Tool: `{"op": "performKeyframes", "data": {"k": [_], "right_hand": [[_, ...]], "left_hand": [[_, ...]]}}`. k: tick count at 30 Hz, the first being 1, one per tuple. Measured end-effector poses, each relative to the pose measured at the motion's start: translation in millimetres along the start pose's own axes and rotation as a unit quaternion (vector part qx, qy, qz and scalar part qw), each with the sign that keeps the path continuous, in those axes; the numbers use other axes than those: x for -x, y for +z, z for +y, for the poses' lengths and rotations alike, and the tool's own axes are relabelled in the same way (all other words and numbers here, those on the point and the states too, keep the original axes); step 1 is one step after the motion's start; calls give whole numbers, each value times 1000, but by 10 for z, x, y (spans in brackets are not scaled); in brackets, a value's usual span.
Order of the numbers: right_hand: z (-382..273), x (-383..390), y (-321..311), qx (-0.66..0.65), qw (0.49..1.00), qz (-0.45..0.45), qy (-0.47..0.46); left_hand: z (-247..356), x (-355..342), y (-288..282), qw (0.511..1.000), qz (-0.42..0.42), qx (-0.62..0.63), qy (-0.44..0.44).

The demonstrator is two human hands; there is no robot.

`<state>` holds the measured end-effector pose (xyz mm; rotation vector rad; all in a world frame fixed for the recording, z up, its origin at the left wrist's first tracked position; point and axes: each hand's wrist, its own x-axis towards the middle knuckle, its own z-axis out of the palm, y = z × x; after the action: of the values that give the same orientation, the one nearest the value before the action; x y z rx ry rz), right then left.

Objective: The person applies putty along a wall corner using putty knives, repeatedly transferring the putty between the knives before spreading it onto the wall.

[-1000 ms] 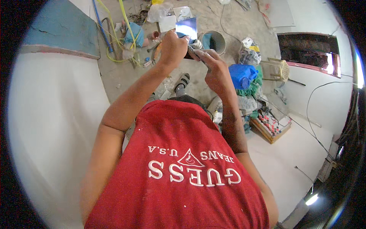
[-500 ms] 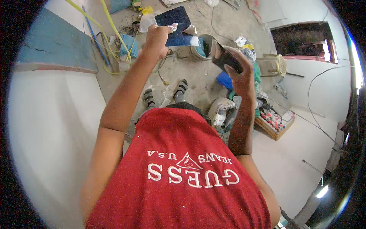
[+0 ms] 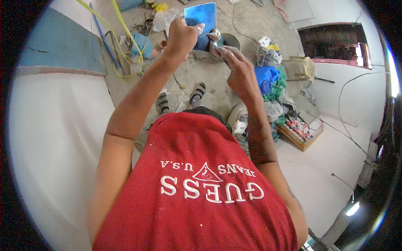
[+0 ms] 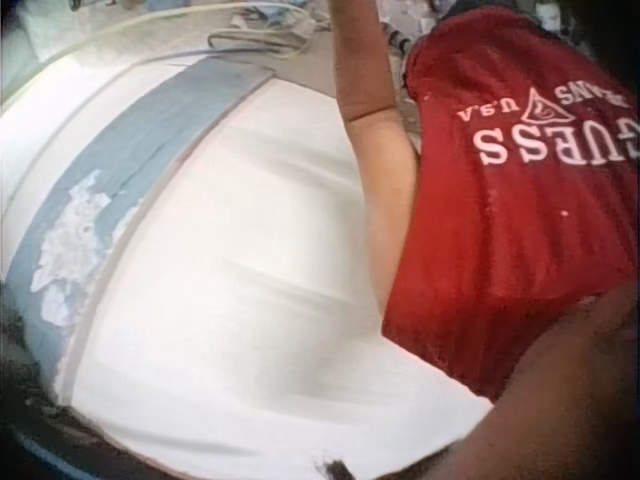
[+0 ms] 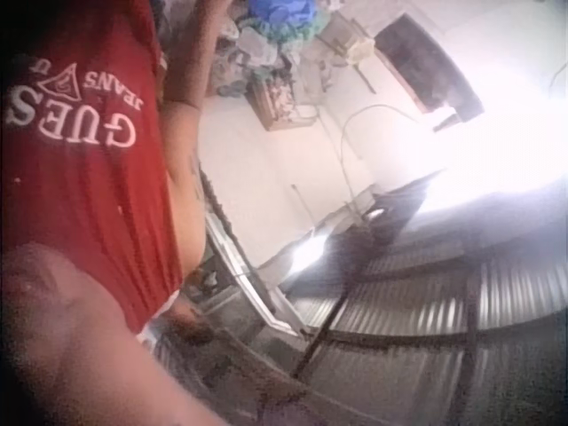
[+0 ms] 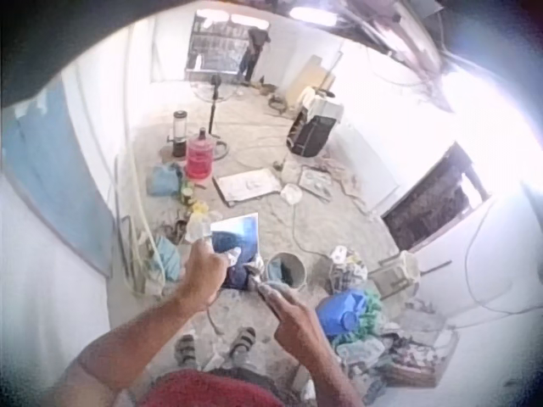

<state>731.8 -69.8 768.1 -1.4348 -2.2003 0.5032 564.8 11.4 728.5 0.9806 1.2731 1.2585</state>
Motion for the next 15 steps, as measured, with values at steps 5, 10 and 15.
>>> {"op": "performKeyframes", "data": {"k": [5,10,15], "right_hand": [[-21,72,112,-32,999,-25,-7],[-40,62,-267,-183,977,-113,-9],[84,214,-506,-384,901,180,96]], "left_hand": [[-100,-123,-35,999,10,31,-9],[-56,-262,-111,979,-31,188,-65],[-22,-54,-233,865,-159,422,-222]]}}
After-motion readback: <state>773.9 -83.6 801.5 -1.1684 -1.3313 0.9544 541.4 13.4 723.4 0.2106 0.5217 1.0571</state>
